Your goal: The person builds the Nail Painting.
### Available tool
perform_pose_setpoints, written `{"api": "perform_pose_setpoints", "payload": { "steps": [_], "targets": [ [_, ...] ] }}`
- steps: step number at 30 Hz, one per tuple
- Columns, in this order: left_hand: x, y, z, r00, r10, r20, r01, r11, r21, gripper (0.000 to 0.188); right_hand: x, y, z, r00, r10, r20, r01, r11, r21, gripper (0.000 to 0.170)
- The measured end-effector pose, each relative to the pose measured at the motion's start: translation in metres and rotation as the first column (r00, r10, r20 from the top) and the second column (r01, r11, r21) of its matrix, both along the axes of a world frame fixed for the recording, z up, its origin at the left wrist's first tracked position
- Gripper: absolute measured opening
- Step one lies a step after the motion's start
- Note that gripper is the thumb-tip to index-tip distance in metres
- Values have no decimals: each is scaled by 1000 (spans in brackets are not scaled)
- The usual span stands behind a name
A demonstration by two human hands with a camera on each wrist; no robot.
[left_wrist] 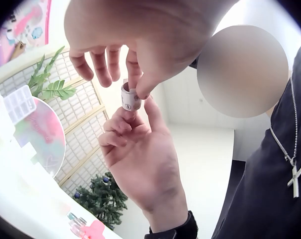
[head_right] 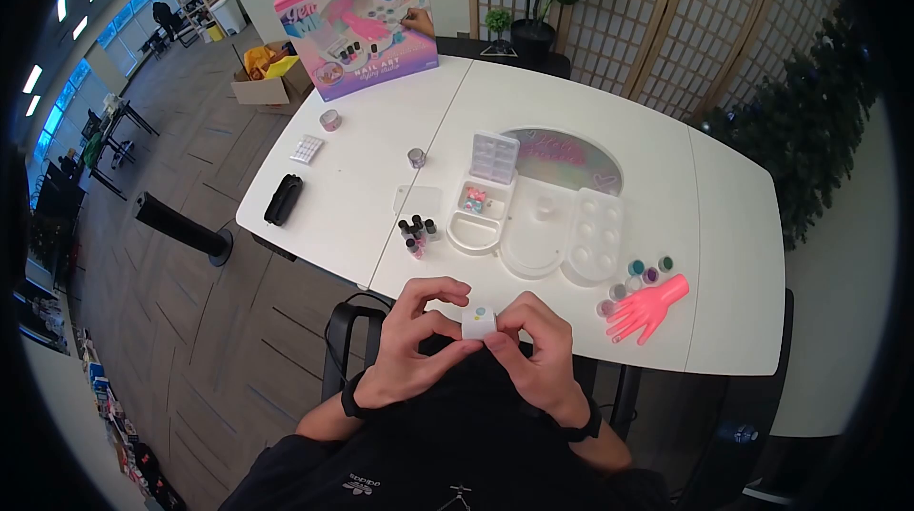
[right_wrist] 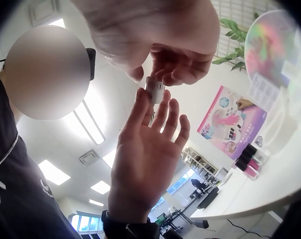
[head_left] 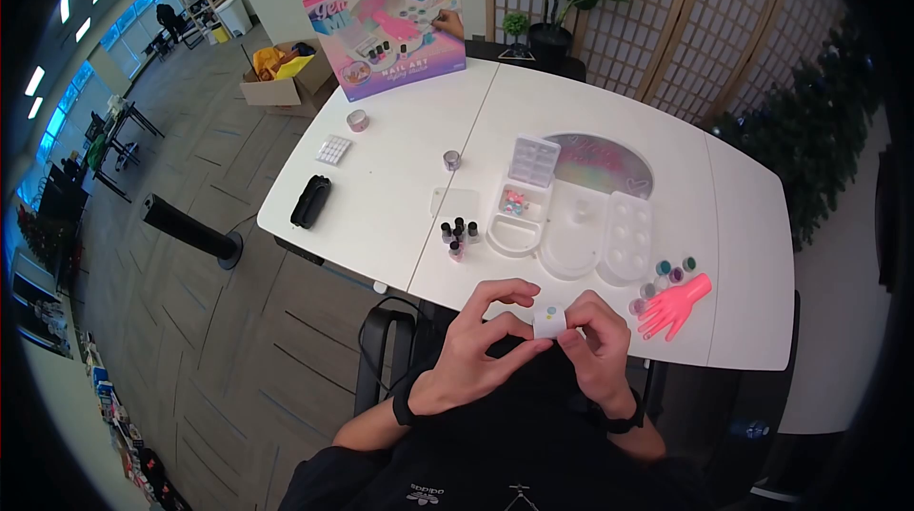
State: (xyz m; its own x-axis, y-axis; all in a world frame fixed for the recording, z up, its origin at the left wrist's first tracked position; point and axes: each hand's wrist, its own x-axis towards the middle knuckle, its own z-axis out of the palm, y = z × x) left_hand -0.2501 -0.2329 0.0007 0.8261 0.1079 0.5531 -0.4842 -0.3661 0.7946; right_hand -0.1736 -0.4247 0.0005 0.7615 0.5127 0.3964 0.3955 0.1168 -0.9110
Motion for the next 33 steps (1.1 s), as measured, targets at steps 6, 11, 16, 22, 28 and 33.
{"api": "perform_pose_setpoints", "payload": {
  "steps": [6, 11, 16, 22, 28, 33],
  "targets": [
    [-2, 2, 1, 999, 48, 20, -48, 999, 21, 19, -1, 0, 6, 998, 48, -49, -49, 999, -20, 14],
    [-2, 2, 4, 999, 44, 22, -45, 999, 26, 18, -2, 2, 10, 993, -30, 118, 34, 999, -38, 13],
    [-5, 1, 4, 999, 49, 8, -49, 999, 20, 16, -2, 0, 4, 993, -13, 117, 18, 999, -43, 12],
    [-7, -2, 4, 1000, 23, -11, -23, 999, -23, 19, 3, 5, 8, 977, -31, 210, 35, 999, -15, 12],
    [-6, -6, 6, 999, 33, 19, -33, 999, 8, 22, -2, 3, 7, 990, -34, 139, 35, 999, -4, 10],
    [-3, -5, 6, 1000, 12, -7, -12, 1000, -9, 23, -1, 3, 9, 997, -34, 76, 37, 999, -40, 11]
  ]
}}
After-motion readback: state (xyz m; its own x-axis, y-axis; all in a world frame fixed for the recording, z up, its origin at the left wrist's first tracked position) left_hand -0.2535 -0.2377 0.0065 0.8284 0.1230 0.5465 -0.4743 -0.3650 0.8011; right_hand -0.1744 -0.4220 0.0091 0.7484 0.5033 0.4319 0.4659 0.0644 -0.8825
